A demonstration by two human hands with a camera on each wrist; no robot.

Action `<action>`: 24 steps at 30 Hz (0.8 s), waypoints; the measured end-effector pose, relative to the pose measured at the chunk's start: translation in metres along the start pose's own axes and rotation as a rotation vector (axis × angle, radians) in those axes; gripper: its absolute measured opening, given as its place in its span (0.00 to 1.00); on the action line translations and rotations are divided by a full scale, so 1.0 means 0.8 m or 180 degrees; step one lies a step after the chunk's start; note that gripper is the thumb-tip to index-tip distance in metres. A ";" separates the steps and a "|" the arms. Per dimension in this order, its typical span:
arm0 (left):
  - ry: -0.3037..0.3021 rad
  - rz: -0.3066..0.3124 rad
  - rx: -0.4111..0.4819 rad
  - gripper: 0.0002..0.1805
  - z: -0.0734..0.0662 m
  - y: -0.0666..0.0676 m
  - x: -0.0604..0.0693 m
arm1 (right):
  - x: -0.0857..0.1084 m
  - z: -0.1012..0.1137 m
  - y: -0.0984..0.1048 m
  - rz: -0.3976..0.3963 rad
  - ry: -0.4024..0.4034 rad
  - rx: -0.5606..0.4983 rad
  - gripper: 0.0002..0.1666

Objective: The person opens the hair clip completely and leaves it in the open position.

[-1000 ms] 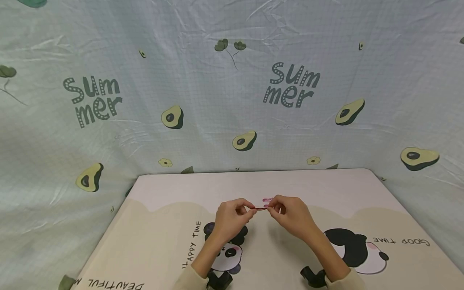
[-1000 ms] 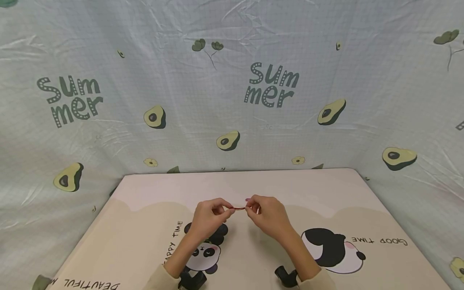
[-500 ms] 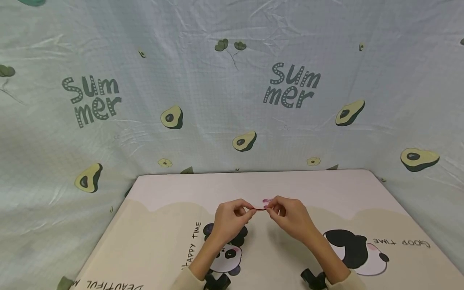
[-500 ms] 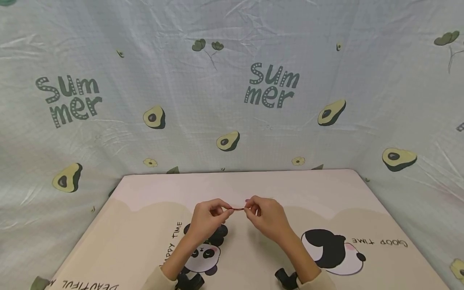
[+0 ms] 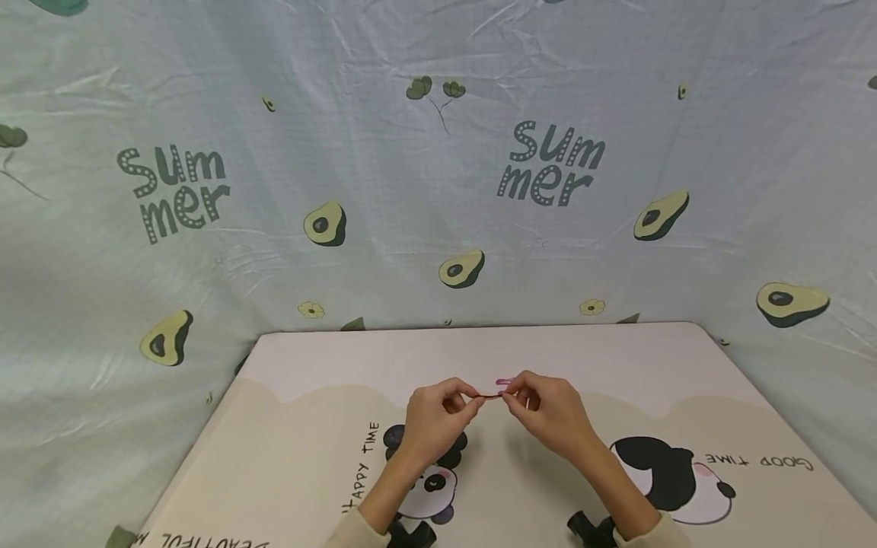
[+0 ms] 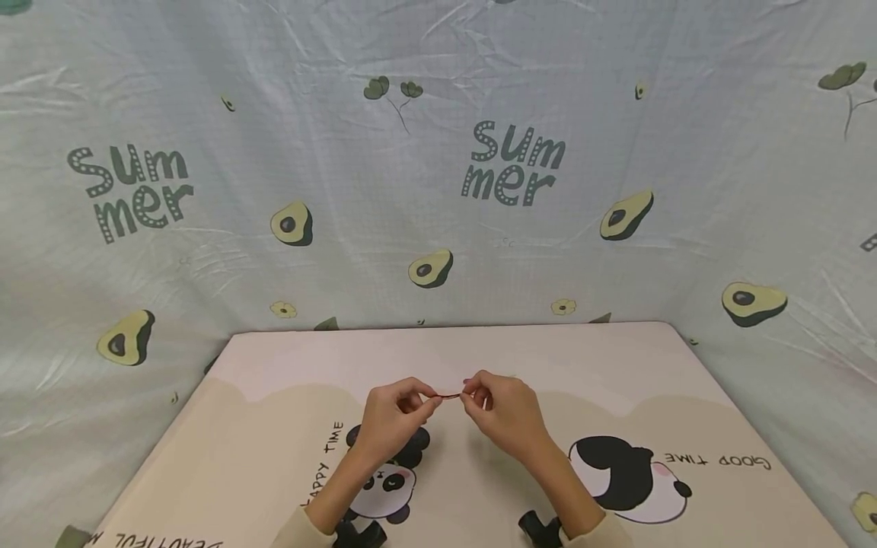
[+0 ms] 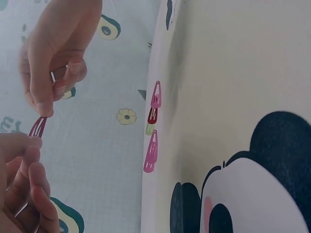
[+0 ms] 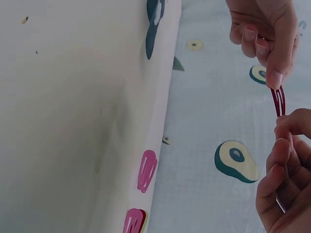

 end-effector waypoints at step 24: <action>-0.0463 0.0214 0.0099 0.03 -0.008 0.004 -0.002 | -0.001 0.002 0.007 0.0123 0.0108 -0.0273 0.08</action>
Point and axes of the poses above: each hand's wrist, its own x-axis away from the middle knuckle, its own y-axis out of the back of the hand, z = x × y, the point moved 7 cm from there along -x, towards the middle knuckle
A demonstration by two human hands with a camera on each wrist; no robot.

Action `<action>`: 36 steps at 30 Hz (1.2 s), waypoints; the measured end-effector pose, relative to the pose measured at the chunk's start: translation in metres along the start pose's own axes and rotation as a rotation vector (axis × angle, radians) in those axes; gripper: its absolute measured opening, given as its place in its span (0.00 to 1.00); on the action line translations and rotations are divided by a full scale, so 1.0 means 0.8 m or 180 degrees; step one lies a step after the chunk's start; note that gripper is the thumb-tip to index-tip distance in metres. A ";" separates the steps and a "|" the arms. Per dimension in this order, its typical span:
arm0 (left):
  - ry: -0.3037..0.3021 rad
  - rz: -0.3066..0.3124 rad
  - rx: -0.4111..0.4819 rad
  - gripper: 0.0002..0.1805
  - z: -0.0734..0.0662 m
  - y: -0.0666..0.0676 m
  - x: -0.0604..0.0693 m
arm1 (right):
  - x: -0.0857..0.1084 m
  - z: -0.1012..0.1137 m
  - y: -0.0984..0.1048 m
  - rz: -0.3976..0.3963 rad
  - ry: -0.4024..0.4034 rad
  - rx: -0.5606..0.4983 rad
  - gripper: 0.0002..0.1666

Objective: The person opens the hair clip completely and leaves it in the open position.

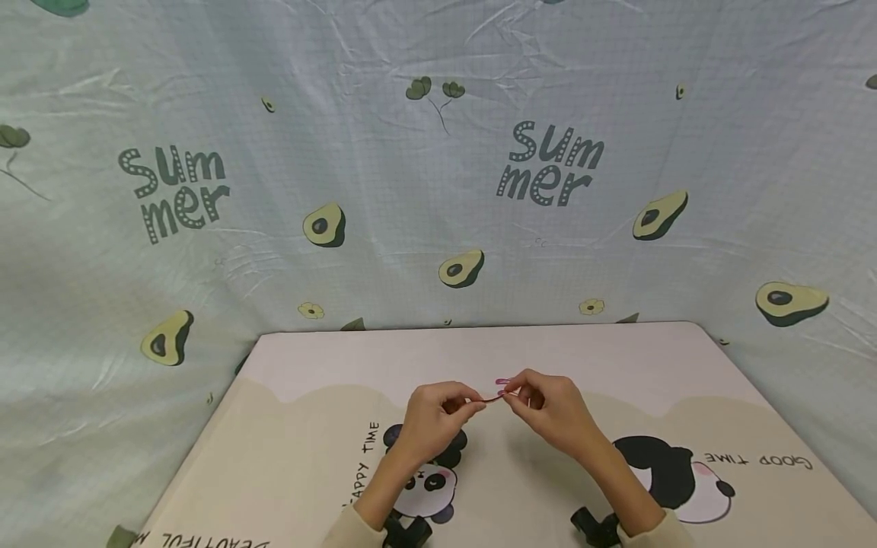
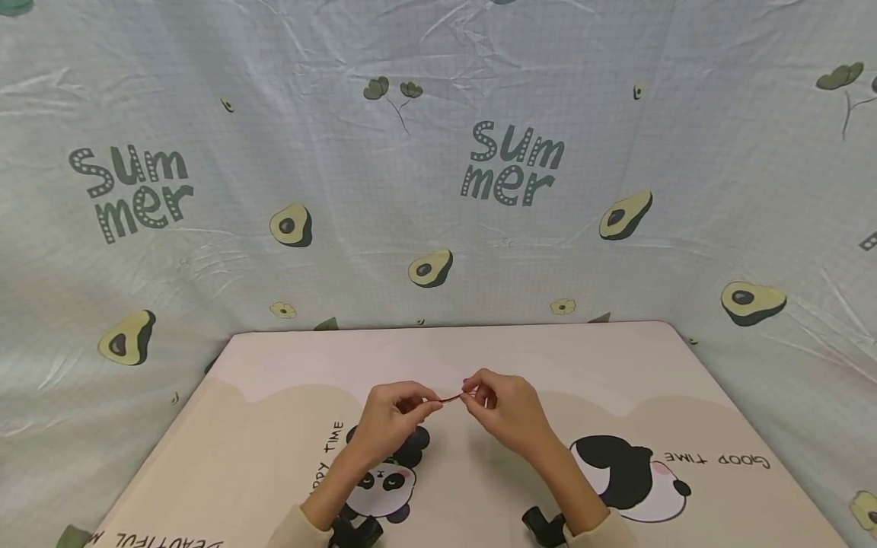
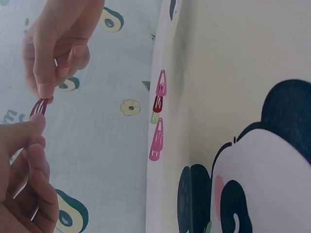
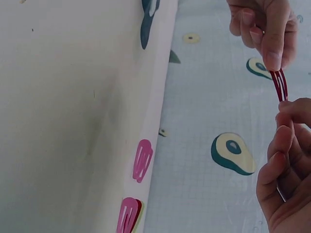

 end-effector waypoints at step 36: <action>0.0004 -0.0472 0.0129 0.03 0.000 0.003 0.006 | 0.007 0.012 -0.004 -0.0628 0.0389 0.0291 0.14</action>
Point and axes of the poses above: each hand's wrist, its own x-axis away from the middle knuckle, its own y-axis out of the back of the hand, z = x × y, the point moved 7 cm from there along -x, towards the middle knuckle
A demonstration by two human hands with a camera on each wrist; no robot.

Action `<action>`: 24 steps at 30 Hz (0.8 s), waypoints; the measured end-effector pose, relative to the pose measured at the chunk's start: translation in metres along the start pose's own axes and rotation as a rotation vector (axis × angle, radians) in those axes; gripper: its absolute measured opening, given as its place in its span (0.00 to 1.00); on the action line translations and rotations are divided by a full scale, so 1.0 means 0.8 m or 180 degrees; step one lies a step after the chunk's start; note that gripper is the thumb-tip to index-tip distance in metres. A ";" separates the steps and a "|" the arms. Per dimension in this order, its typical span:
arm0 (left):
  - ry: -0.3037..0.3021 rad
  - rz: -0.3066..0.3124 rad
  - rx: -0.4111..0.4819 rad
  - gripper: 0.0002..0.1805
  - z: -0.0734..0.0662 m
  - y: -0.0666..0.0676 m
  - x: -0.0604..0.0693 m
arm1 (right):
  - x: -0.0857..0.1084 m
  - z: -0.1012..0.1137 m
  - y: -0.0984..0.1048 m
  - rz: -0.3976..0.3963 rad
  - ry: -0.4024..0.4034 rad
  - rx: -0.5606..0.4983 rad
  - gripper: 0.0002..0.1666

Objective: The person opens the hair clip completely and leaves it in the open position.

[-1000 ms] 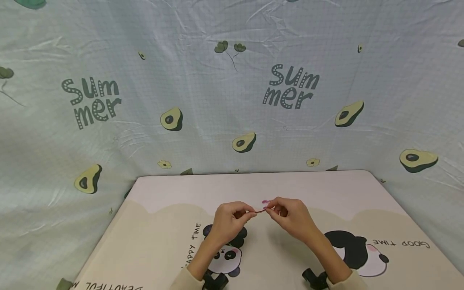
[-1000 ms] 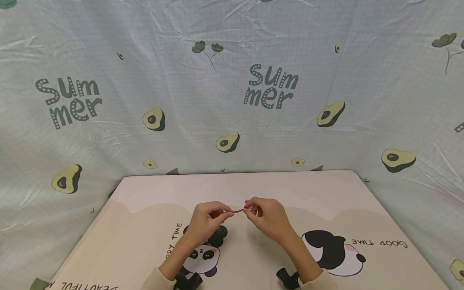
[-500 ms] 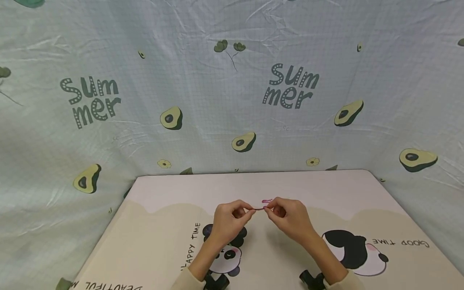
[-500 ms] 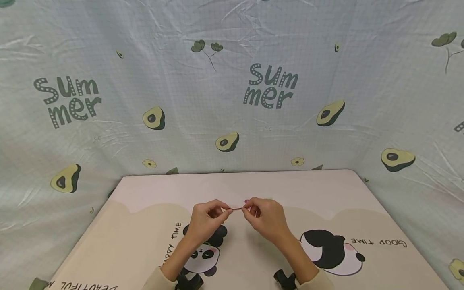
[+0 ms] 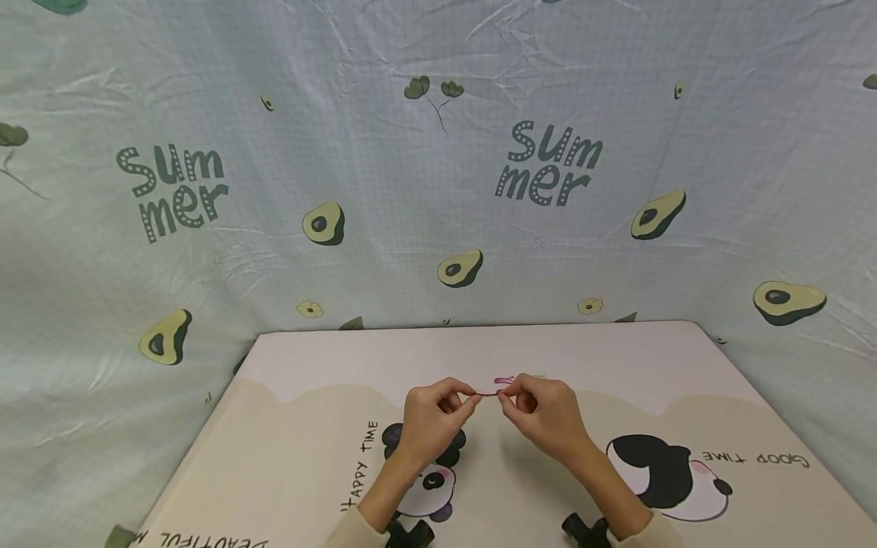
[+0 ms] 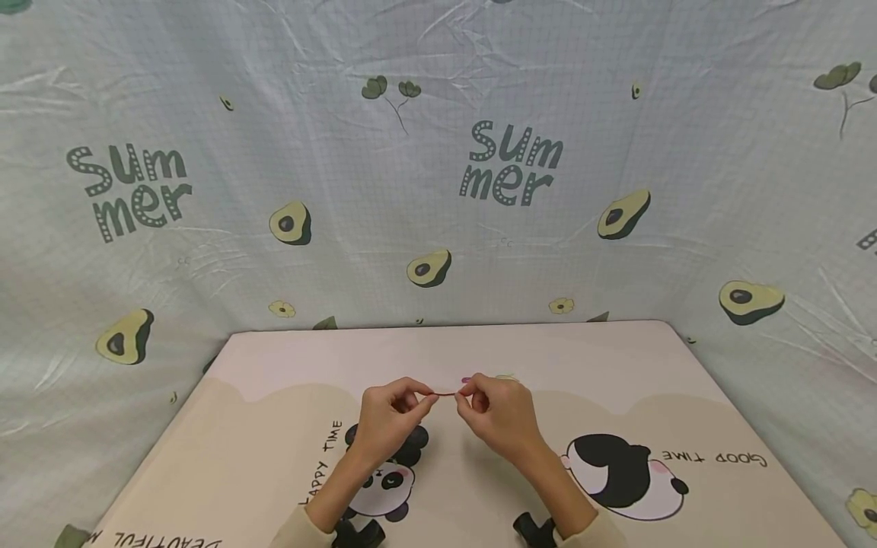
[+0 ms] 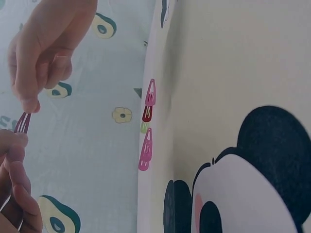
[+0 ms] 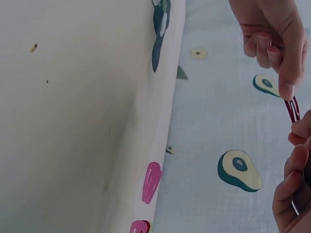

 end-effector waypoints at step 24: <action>-0.0233 -0.0130 0.0071 0.04 -0.005 0.000 0.000 | 0.001 0.004 0.002 -0.0114 0.0053 -0.0070 0.15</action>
Point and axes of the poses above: each hand's wrist, its own x-axis away from the middle knuckle, its own y-axis out of the back of the hand, z = x × y, the point moved 7 cm from there along -x, towards the middle knuckle
